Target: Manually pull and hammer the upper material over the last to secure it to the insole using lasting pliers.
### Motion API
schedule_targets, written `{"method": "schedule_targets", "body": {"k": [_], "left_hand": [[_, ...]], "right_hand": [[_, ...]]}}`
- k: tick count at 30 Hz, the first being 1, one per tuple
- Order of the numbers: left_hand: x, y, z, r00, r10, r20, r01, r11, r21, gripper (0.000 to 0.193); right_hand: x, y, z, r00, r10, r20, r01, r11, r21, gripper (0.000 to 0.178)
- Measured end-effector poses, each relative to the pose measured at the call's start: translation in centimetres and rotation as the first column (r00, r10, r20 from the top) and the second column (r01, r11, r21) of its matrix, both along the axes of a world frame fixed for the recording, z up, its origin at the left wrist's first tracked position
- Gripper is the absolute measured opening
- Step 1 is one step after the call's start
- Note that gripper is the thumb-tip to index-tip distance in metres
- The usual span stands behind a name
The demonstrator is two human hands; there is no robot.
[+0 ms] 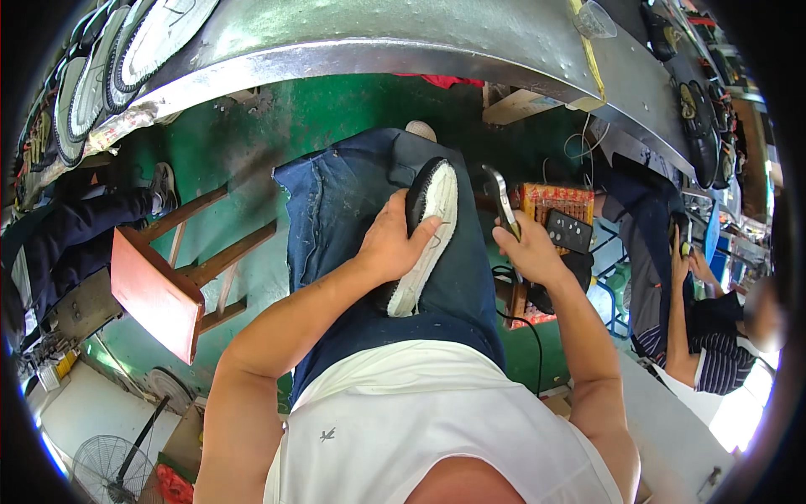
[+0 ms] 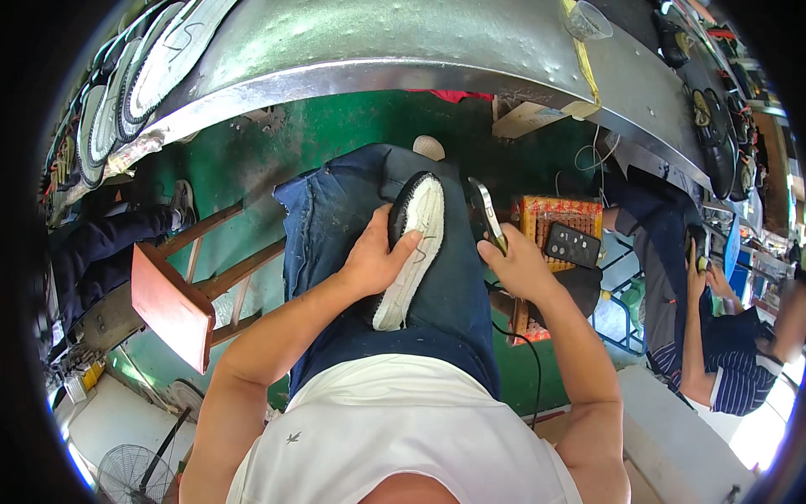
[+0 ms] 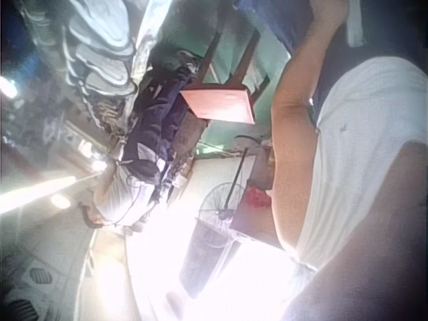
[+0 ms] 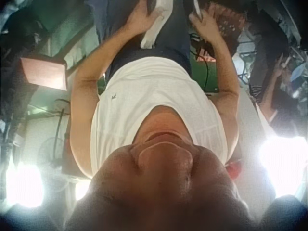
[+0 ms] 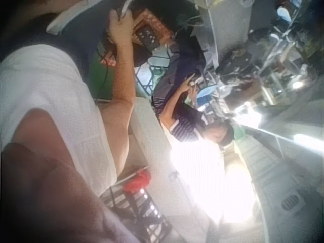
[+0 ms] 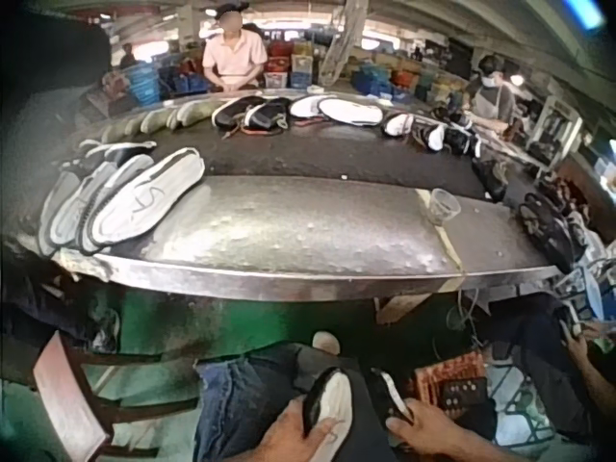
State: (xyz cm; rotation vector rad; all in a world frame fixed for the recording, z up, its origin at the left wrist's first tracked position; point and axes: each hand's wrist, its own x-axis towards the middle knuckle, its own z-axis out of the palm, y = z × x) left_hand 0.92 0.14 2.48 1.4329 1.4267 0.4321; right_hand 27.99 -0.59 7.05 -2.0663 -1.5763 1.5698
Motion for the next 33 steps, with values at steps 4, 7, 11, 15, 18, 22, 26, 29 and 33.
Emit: {"method": "schedule_targets", "body": {"k": [4, 7, 11, 15, 18, 22, 26, 29, 33], "left_hand": [[-0.4, -0.2, 1.7, 0.997, 0.003, -0.082, 0.008, 0.990, 0.138, 0.074], [-1.4, 0.2, 1.7, 0.956, 0.187, 0.227, -0.212, 0.973, 0.095, 0.069], [-3.9, 0.6, 8.7, 0.282, 0.307, 0.909, -0.171, 0.948, -0.268, 0.060], [-8.0, 0.7, 9.6, 0.041, 0.419, 0.907, 0.077, 0.904, -0.421, 0.072], [-5.5, -0.8, 6.8, 0.196, 0.564, 0.802, -0.199, 0.824, -0.531, 0.066], [-5.1, -2.0, 2.1, 0.176, 0.660, 0.731, -0.205, 0.750, -0.628, 0.054], [-3.5, -2.7, 0.5, 0.338, 0.534, 0.775, -0.268, 0.844, -0.465, 0.049], [-1.2, -3.4, -1.8, 0.509, 0.589, 0.627, -0.389, 0.808, -0.443, 0.061], [-1.9, -3.8, -2.3, 0.864, 0.421, 0.275, -0.361, 0.900, -0.244, 0.064]], "right_hand": [[-1.3, 3.1, 4.9, 0.999, 0.051, 0.006, -0.049, 0.909, 0.414, 0.034], [-2.9, 9.1, 9.3, 0.945, 0.124, 0.303, -0.312, 0.622, 0.718, 0.032], [-3.8, 15.9, 12.1, 0.816, 0.013, 0.578, -0.483, 0.565, 0.669, 0.035], [-6.8, 13.2, 11.9, 0.878, 0.061, 0.476, -0.479, 0.125, 0.869, 0.039], [-7.3, 8.0, 8.5, 0.958, 0.285, 0.033, -0.196, 0.564, 0.802, 0.039], [-8.2, 1.1, 2.9, 0.878, 0.166, -0.448, 0.024, 0.921, 0.390, 0.039], [-8.3, -5.4, -0.4, 0.739, -0.054, -0.672, 0.061, 0.998, -0.014, 0.044], [-7.6, -6.6, -1.2, 0.889, -0.001, -0.458, -0.013, 1.000, -0.027, 0.031], [-5.8, -5.8, 0.3, 0.955, 0.187, -0.229, -0.126, 0.957, 0.260, 0.032]]}}
